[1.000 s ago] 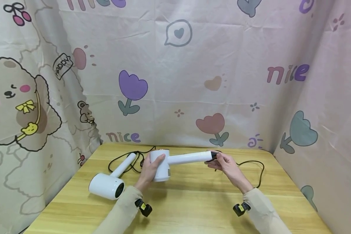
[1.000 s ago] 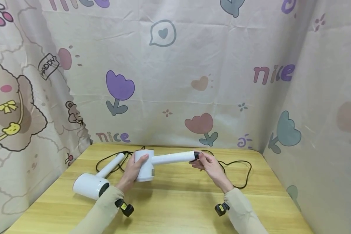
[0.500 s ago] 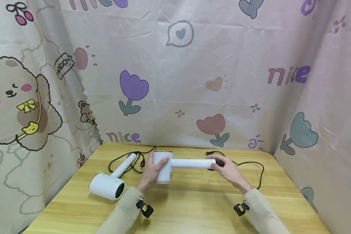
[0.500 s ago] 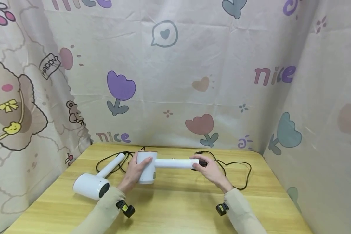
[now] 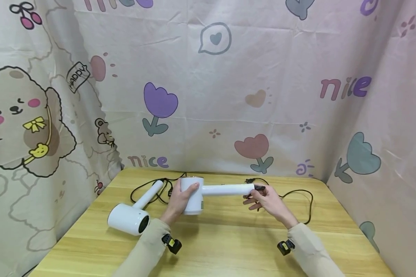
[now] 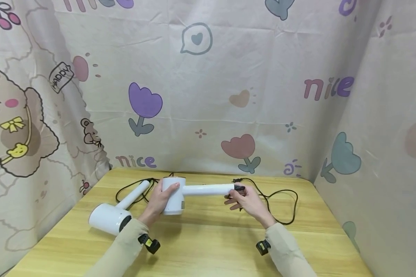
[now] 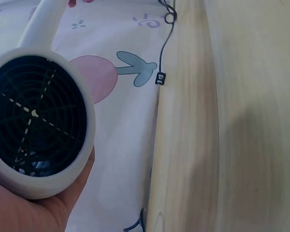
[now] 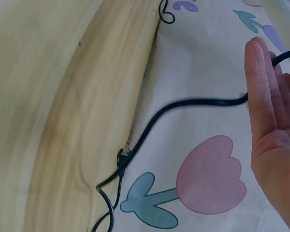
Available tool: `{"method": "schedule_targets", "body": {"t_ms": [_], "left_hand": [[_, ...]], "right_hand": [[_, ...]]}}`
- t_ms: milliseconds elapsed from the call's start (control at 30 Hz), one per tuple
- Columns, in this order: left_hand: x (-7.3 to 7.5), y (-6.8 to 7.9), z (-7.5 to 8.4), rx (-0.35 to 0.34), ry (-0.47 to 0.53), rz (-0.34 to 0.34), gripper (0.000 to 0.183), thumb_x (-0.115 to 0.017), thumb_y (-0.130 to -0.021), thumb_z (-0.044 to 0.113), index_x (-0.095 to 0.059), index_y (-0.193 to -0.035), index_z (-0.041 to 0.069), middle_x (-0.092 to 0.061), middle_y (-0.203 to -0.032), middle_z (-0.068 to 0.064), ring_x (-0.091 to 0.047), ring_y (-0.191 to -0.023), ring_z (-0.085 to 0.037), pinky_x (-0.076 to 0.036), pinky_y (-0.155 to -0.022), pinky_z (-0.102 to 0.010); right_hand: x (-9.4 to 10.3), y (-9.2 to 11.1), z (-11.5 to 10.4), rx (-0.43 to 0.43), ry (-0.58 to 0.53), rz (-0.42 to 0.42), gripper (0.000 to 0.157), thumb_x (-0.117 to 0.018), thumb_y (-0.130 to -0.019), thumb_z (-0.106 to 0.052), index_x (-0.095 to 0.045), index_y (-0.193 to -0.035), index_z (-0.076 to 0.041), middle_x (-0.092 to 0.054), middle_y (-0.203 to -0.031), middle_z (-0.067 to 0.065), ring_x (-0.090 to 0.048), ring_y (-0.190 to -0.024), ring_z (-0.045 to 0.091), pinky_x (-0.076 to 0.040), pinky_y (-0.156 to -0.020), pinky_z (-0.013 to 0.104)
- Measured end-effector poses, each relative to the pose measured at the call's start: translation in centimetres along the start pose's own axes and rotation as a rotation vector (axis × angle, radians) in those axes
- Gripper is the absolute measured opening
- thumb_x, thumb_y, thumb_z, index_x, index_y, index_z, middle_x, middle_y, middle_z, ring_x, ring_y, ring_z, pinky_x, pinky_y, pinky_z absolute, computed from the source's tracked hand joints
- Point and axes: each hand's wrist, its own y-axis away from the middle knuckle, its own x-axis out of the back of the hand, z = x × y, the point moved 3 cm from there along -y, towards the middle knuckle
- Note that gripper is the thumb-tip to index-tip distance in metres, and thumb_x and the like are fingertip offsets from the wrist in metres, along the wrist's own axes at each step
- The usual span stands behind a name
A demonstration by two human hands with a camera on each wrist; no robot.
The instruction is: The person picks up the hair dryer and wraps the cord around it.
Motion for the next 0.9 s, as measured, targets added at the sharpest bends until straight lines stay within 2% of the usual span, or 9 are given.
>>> {"method": "schedule_targets", "body": {"t_ms": [100, 233, 333, 400, 500, 633, 700, 800, 900], "left_hand": [[0.0, 0.0, 0.1, -0.018, -0.030, -0.004, 0.059, -0.071, -0.087, 0.040, -0.045, -0.130, 0.010, -0.058, -0.109, -0.020, -0.065, -0.077, -0.023, -0.060, -0.062, -0.038], [0.4, 0.0, 0.2, -0.023, -0.075, -0.037, 0.060, -0.072, -0.086, 0.040, -0.044, -0.131, 0.012, -0.058, -0.109, -0.021, -0.065, -0.077, -0.025, -0.061, -0.060, -0.038], [0.5, -0.1, 0.5, -0.030, -0.090, -0.062, 0.059, -0.072, -0.087, 0.037, -0.043, -0.133, 0.014, -0.058, -0.109, -0.021, -0.065, -0.078, -0.026, -0.061, -0.060, -0.039], [0.5, -0.2, 0.7, -0.033, -0.089, -0.074, 0.059, -0.072, -0.087, 0.035, -0.043, -0.134, 0.015, -0.058, -0.110, -0.020, -0.065, -0.079, -0.026, -0.061, -0.060, -0.039], [0.4, -0.3, 0.8, -0.029, -0.079, -0.089, 0.058, -0.072, -0.088, 0.033, -0.043, -0.135, 0.017, -0.057, -0.111, -0.020, -0.065, -0.079, -0.026, -0.061, -0.060, -0.041], [0.5, -0.4, 0.7, -0.029, -0.072, -0.096, 0.057, -0.072, -0.087, 0.031, -0.043, -0.134, 0.017, -0.057, -0.110, -0.021, -0.065, -0.078, -0.026, -0.061, -0.060, -0.042], [0.5, -0.5, 0.6, -0.030, -0.071, -0.101, 0.057, -0.073, -0.087, 0.032, -0.043, -0.134, 0.017, -0.057, -0.109, -0.021, -0.065, -0.078, -0.026, -0.061, -0.060, -0.041], [0.5, -0.5, 0.6, -0.026, -0.066, -0.116, 0.058, -0.073, -0.086, 0.035, -0.044, -0.132, 0.016, -0.057, -0.108, -0.021, -0.066, -0.078, -0.026, -0.061, -0.060, -0.041], [0.5, -0.5, 0.8, -0.011, -0.059, -0.148, 0.057, -0.072, -0.086, 0.037, -0.044, -0.130, 0.015, -0.057, -0.107, -0.020, -0.066, -0.077, -0.026, -0.061, -0.060, -0.042]], "right_hand": [[0.1, 0.1, 0.1, -0.022, 0.019, 0.007, 0.047, -0.055, -0.101, -0.023, -0.048, -0.130, 0.013, -0.065, -0.108, 0.033, -0.073, -0.089, 0.034, -0.062, -0.077, 0.043], [0.5, 0.2, 0.0, -0.047, 0.300, -0.021, 0.035, -0.055, -0.101, -0.028, -0.065, -0.116, 0.001, -0.069, -0.092, 0.020, -0.066, -0.073, 0.017, -0.059, -0.067, 0.027], [0.6, 0.4, 0.0, -0.037, 0.450, -0.071, 0.032, -0.047, -0.104, -0.032, -0.071, -0.105, -0.010, -0.067, -0.090, 0.009, -0.055, -0.077, 0.010, -0.047, -0.069, 0.024], [0.5, 0.5, 0.2, -0.044, 0.383, -0.128, 0.038, -0.039, -0.106, -0.033, -0.068, -0.108, -0.009, -0.070, -0.095, 0.007, -0.060, -0.087, 0.013, -0.048, -0.081, 0.026], [0.0, 0.6, 0.9, -0.115, 0.084, -0.240, 0.047, -0.029, -0.108, -0.036, -0.055, -0.124, -0.001, -0.072, -0.103, 0.015, -0.069, -0.097, 0.020, -0.053, -0.096, 0.040], [-0.5, 0.8, 1.4, -0.209, -0.163, -0.332, 0.053, -0.029, -0.107, -0.044, -0.038, -0.139, -0.003, -0.069, -0.096, 0.016, -0.068, -0.076, 0.019, -0.061, -0.071, 0.038], [-0.5, 0.8, 1.3, -0.229, -0.157, -0.342, 0.053, -0.031, -0.106, -0.045, -0.037, -0.141, -0.006, -0.063, -0.089, 0.008, -0.054, -0.065, 0.010, -0.050, -0.057, 0.024], [-0.1, 0.7, 0.7, -0.261, -0.068, -0.330, 0.051, -0.037, -0.105, -0.043, -0.043, -0.137, -0.004, -0.053, -0.082, 0.003, -0.038, -0.062, 0.007, -0.031, -0.053, 0.018], [0.4, 0.4, -0.1, -0.254, 0.136, -0.324, 0.047, -0.046, -0.103, -0.040, -0.051, -0.134, -0.005, -0.055, -0.085, 0.004, -0.039, -0.064, 0.008, -0.032, -0.054, 0.017]]}}
